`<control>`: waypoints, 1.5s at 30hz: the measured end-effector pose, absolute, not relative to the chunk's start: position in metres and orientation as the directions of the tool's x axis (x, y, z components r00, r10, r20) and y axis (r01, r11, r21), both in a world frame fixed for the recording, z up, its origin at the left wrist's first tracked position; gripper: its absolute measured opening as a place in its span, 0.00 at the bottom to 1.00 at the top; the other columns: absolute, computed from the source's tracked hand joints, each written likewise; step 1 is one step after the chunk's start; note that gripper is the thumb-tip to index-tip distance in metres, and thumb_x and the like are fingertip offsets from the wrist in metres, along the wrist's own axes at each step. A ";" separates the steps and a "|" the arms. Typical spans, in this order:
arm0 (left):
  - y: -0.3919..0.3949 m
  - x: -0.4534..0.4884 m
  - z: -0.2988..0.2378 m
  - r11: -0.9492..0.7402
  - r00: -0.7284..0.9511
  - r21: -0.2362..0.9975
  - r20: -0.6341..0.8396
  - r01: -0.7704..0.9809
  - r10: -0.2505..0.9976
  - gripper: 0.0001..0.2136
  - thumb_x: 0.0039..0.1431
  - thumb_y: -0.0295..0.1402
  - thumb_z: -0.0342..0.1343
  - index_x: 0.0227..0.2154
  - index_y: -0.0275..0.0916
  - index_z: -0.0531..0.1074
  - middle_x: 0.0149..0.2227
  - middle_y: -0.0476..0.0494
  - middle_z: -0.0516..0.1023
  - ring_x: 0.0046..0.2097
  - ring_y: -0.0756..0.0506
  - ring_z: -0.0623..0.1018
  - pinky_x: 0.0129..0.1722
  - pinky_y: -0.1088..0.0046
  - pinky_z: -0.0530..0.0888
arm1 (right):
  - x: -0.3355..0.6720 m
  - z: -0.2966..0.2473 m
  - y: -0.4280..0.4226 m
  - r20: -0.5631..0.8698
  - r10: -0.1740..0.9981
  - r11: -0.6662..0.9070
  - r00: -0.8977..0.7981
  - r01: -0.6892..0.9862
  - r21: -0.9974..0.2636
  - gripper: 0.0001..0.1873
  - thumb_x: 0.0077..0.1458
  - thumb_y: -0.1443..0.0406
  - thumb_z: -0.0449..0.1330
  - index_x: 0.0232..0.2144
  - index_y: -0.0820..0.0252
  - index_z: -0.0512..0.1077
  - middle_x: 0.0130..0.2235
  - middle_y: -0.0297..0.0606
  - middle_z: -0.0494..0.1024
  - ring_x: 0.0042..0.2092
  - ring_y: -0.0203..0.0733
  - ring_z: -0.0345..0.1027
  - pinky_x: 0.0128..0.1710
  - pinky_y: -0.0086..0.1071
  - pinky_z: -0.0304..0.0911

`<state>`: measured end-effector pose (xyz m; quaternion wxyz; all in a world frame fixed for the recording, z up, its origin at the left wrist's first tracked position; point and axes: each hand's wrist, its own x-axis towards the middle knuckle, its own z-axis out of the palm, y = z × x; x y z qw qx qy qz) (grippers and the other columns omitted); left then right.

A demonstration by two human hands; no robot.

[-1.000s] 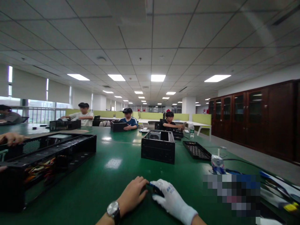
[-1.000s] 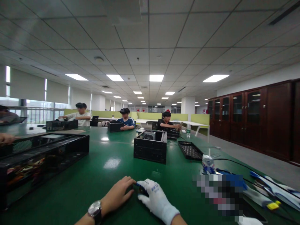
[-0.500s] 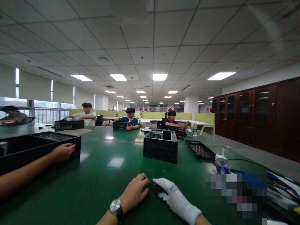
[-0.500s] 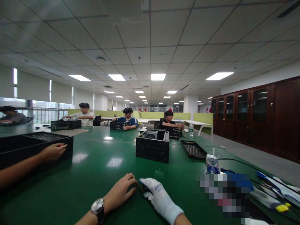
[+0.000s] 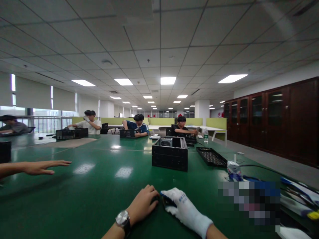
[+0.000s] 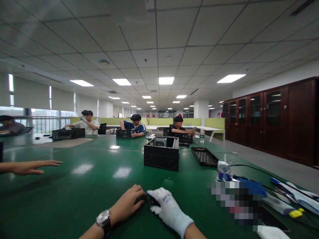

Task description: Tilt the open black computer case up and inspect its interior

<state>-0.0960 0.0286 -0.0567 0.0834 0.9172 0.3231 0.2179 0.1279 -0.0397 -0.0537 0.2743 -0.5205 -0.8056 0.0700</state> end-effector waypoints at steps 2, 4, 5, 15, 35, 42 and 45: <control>0.029 -0.096 -0.057 -0.779 0.698 0.295 0.346 0.554 0.627 0.11 0.63 0.30 0.55 0.46 0.46 0.75 0.48 0.45 0.74 0.51 0.42 0.71 0.53 0.65 0.68 | 0.128 -0.055 -0.038 0.354 0.882 0.444 -0.312 0.803 -0.398 0.32 0.53 0.70 0.66 0.60 0.56 0.71 0.56 0.43 0.77 0.57 0.52 0.68 0.63 0.43 0.57; 0.030 -0.096 -0.057 -0.781 0.700 0.297 0.347 0.549 0.624 0.11 0.63 0.30 0.54 0.46 0.46 0.75 0.48 0.45 0.74 0.51 0.42 0.71 0.53 0.65 0.68 | 0.129 -0.056 -0.037 0.345 0.887 0.435 -0.308 0.808 -0.398 0.31 0.53 0.70 0.66 0.60 0.55 0.71 0.55 0.42 0.77 0.57 0.51 0.68 0.62 0.42 0.58; 0.030 -0.095 -0.057 -0.783 0.701 0.299 0.348 0.546 0.622 0.11 0.63 0.30 0.54 0.46 0.46 0.75 0.48 0.46 0.74 0.51 0.42 0.71 0.53 0.65 0.68 | 0.129 -0.056 -0.037 0.344 0.888 0.433 -0.306 0.810 -0.397 0.31 0.53 0.69 0.66 0.60 0.54 0.71 0.55 0.42 0.77 0.57 0.51 0.68 0.62 0.41 0.58; 0.027 -0.096 -0.053 -0.788 0.708 0.320 0.348 0.526 0.614 0.10 0.63 0.30 0.54 0.46 0.44 0.75 0.47 0.45 0.74 0.50 0.42 0.73 0.53 0.65 0.70 | 0.126 -0.050 -0.043 0.327 0.898 0.411 -0.295 0.828 -0.381 0.33 0.54 0.69 0.67 0.62 0.55 0.69 0.56 0.43 0.76 0.57 0.53 0.67 0.63 0.42 0.57; 0.091 -0.064 -0.017 -0.808 0.767 -0.160 0.459 0.567 0.448 0.17 0.61 0.21 0.55 0.52 0.38 0.71 0.50 0.38 0.74 0.54 0.37 0.72 0.55 0.56 0.73 | 0.131 -0.064 -0.039 0.397 0.866 0.465 -0.305 0.784 -0.411 0.30 0.53 0.64 0.71 0.58 0.52 0.72 0.53 0.40 0.78 0.54 0.53 0.70 0.59 0.43 0.61; 0.191 0.028 0.064 -0.711 0.616 -0.115 0.606 0.694 0.503 0.19 0.68 0.38 0.57 0.58 0.39 0.66 0.61 0.37 0.67 0.60 0.35 0.70 0.58 0.46 0.70 | 0.146 -0.039 -0.044 0.291 0.852 0.503 -0.436 0.835 -0.222 0.31 0.55 0.60 0.71 0.59 0.57 0.70 0.54 0.46 0.78 0.53 0.56 0.71 0.54 0.47 0.66; 0.218 0.059 0.077 -0.700 0.614 -0.082 0.560 0.710 0.557 0.20 0.68 0.40 0.57 0.59 0.39 0.66 0.61 0.37 0.67 0.60 0.35 0.70 0.58 0.46 0.70 | 0.168 -0.034 -0.042 0.330 0.867 0.447 -0.373 0.875 -0.186 0.32 0.57 0.59 0.69 0.61 0.58 0.67 0.54 0.46 0.77 0.53 0.56 0.71 0.53 0.47 0.67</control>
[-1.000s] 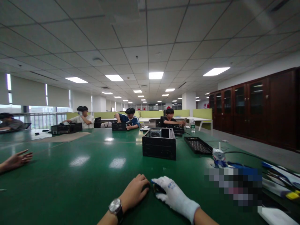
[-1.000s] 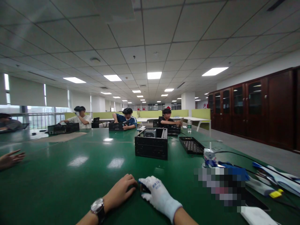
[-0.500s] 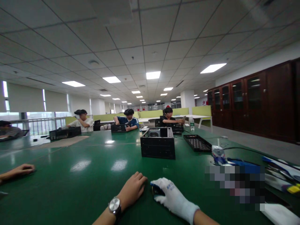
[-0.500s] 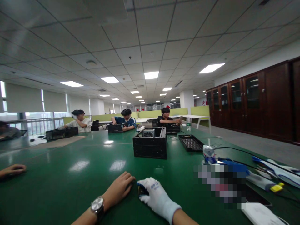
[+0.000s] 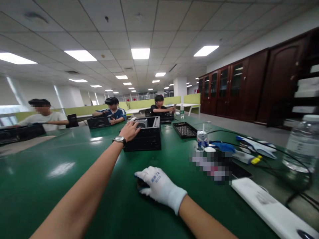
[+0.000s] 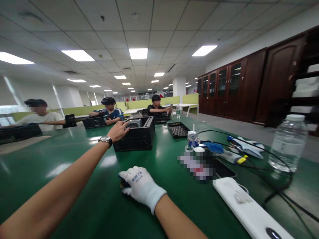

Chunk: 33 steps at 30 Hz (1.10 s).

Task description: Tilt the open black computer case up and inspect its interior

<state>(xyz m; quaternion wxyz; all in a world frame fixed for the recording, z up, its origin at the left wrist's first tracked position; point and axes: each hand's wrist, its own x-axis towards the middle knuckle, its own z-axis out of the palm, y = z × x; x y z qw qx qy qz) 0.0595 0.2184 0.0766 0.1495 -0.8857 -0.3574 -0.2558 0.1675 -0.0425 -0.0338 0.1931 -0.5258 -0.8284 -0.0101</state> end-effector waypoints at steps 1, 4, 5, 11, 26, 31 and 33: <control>0.225 0.066 0.078 -0.702 0.627 -0.075 0.524 0.708 0.576 0.20 0.68 0.40 0.57 0.58 0.39 0.67 0.60 0.37 0.68 0.59 0.36 0.72 0.57 0.47 0.71 | 0.175 -0.034 -0.042 0.351 0.875 0.416 -0.333 0.888 -0.197 0.32 0.58 0.58 0.69 0.61 0.58 0.67 0.53 0.45 0.78 0.53 0.55 0.71 0.53 0.46 0.67; 0.239 0.078 0.082 -0.717 0.684 -0.065 0.367 0.694 0.630 0.16 0.68 0.41 0.57 0.52 0.37 0.71 0.53 0.39 0.75 0.52 0.40 0.77 0.52 0.52 0.75 | 0.192 -0.037 -0.036 0.355 0.898 0.339 -0.258 0.922 -0.187 0.32 0.56 0.54 0.69 0.59 0.55 0.69 0.51 0.44 0.79 0.50 0.54 0.73 0.51 0.44 0.69; 0.243 0.079 0.083 -0.719 0.698 -0.066 0.313 0.692 0.644 0.15 0.68 0.41 0.57 0.50 0.36 0.72 0.50 0.40 0.76 0.49 0.41 0.78 0.51 0.54 0.76 | 0.197 -0.039 -0.032 0.341 0.904 0.329 -0.258 0.929 -0.170 0.31 0.55 0.53 0.69 0.58 0.54 0.70 0.50 0.43 0.79 0.49 0.54 0.74 0.49 0.44 0.70; 0.221 0.074 0.088 -0.668 0.669 -0.094 0.226 0.738 0.708 0.17 0.69 0.46 0.54 0.47 0.36 0.73 0.46 0.42 0.78 0.47 0.42 0.78 0.52 0.54 0.74 | 0.241 -0.053 -0.018 0.418 0.908 0.183 0.017 0.882 -0.433 0.30 0.48 0.57 0.72 0.54 0.52 0.74 0.51 0.41 0.80 0.53 0.54 0.72 0.56 0.43 0.65; -0.119 -0.108 0.148 -0.740 0.765 0.196 -0.216 0.643 0.607 0.23 0.68 0.55 0.45 0.63 0.65 0.62 0.63 0.56 0.70 0.63 0.40 0.71 0.63 0.62 0.66 | 0.289 0.026 -0.043 0.536 0.420 0.508 0.732 0.300 -0.808 0.37 0.49 0.48 0.64 0.55 0.65 0.71 0.49 0.49 0.80 0.50 0.53 0.75 0.56 0.49 0.67; -0.095 -0.113 0.163 -0.847 0.885 0.258 -0.152 0.464 0.439 0.29 0.58 0.45 0.63 0.63 0.64 0.64 0.62 0.53 0.71 0.61 0.39 0.72 0.60 0.64 0.67 | 0.267 0.044 -0.049 0.520 0.531 0.609 0.670 0.125 -0.783 0.43 0.40 0.42 0.70 0.52 0.62 0.74 0.47 0.47 0.82 0.45 0.51 0.78 0.45 0.42 0.75; -0.065 -0.108 0.143 -0.895 0.911 0.169 -0.106 0.412 0.399 0.33 0.52 0.45 0.67 0.62 0.58 0.67 0.60 0.46 0.74 0.60 0.34 0.73 0.60 0.58 0.68 | 0.259 0.056 -0.055 0.514 0.588 0.614 0.624 0.068 -0.786 0.42 0.39 0.43 0.73 0.52 0.59 0.74 0.46 0.45 0.82 0.45 0.50 0.78 0.42 0.39 0.75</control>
